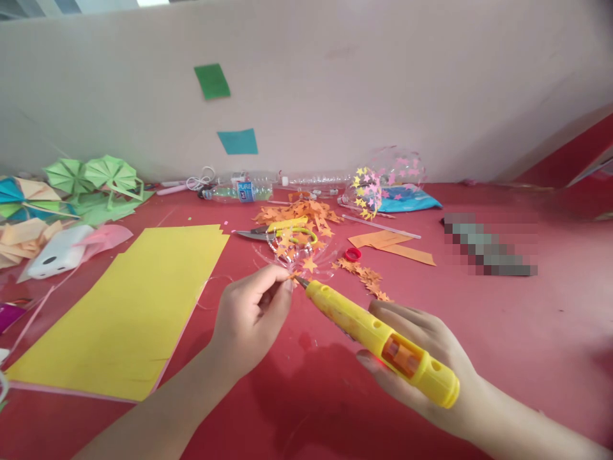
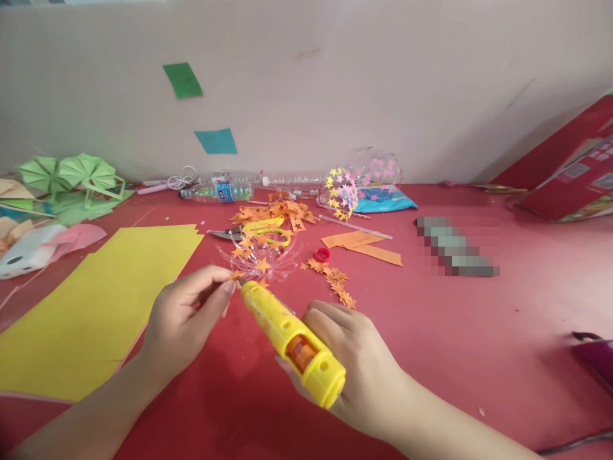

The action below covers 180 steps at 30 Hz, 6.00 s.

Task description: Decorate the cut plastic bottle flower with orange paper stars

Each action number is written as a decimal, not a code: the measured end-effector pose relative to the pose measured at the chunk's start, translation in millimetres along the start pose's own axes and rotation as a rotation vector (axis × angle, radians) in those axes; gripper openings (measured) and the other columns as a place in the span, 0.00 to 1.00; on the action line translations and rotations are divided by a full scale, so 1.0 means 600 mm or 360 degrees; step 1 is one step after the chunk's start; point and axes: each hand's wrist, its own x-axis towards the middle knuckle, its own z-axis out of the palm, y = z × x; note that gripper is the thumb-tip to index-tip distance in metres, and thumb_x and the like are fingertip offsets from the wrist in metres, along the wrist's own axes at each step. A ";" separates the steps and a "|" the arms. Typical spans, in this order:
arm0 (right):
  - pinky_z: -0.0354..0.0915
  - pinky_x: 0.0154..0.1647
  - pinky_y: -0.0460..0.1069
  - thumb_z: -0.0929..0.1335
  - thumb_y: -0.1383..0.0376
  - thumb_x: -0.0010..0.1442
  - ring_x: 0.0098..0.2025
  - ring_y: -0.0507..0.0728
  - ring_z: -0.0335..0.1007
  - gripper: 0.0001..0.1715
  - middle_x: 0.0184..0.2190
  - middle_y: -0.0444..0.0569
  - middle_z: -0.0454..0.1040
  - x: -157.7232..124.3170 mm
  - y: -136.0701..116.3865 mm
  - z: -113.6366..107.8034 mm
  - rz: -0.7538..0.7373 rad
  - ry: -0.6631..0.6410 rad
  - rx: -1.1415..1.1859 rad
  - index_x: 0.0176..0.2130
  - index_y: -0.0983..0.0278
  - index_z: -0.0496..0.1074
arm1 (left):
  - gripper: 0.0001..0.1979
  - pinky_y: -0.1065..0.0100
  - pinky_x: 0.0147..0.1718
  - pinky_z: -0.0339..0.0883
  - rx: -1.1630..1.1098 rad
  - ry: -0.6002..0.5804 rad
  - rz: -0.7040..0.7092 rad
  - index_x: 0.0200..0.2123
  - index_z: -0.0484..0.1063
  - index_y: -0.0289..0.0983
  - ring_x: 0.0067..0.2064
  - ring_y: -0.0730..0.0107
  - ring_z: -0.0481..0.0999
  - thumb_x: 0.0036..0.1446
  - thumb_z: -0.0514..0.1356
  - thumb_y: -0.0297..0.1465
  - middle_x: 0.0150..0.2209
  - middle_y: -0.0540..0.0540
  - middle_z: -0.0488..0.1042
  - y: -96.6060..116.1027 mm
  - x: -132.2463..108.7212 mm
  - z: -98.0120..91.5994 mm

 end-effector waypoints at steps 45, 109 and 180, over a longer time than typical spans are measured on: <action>0.68 0.27 0.45 0.63 0.69 0.62 0.34 0.52 0.73 0.06 0.38 0.51 0.76 0.026 0.028 0.002 0.0595 0.0117 0.0342 0.31 0.62 0.65 | 0.11 0.74 0.21 0.54 -0.0819 -0.0745 -0.0745 0.38 0.70 0.38 0.22 0.77 0.59 0.59 0.54 0.38 0.18 0.57 0.59 0.028 -0.018 0.020; 0.62 0.29 0.47 0.65 0.75 0.60 0.30 0.52 0.61 0.08 0.29 0.48 0.68 0.003 0.044 0.027 -0.0309 0.0071 -0.0335 0.40 0.68 0.69 | 0.17 0.73 0.22 0.56 -0.0772 -0.0893 -0.0836 0.52 0.61 0.41 0.22 0.74 0.61 0.59 0.52 0.36 0.20 0.57 0.59 0.014 -0.026 0.040; 0.57 0.37 0.51 0.65 0.68 0.60 0.36 0.59 0.62 0.09 0.31 0.53 0.72 0.010 0.169 0.041 0.0295 -0.0302 -0.0960 0.31 0.67 0.74 | 0.13 0.71 0.18 0.53 -0.0445 0.0291 -0.0249 0.26 0.58 0.40 0.19 0.77 0.58 0.64 0.49 0.33 0.17 0.56 0.63 -0.009 0.011 0.000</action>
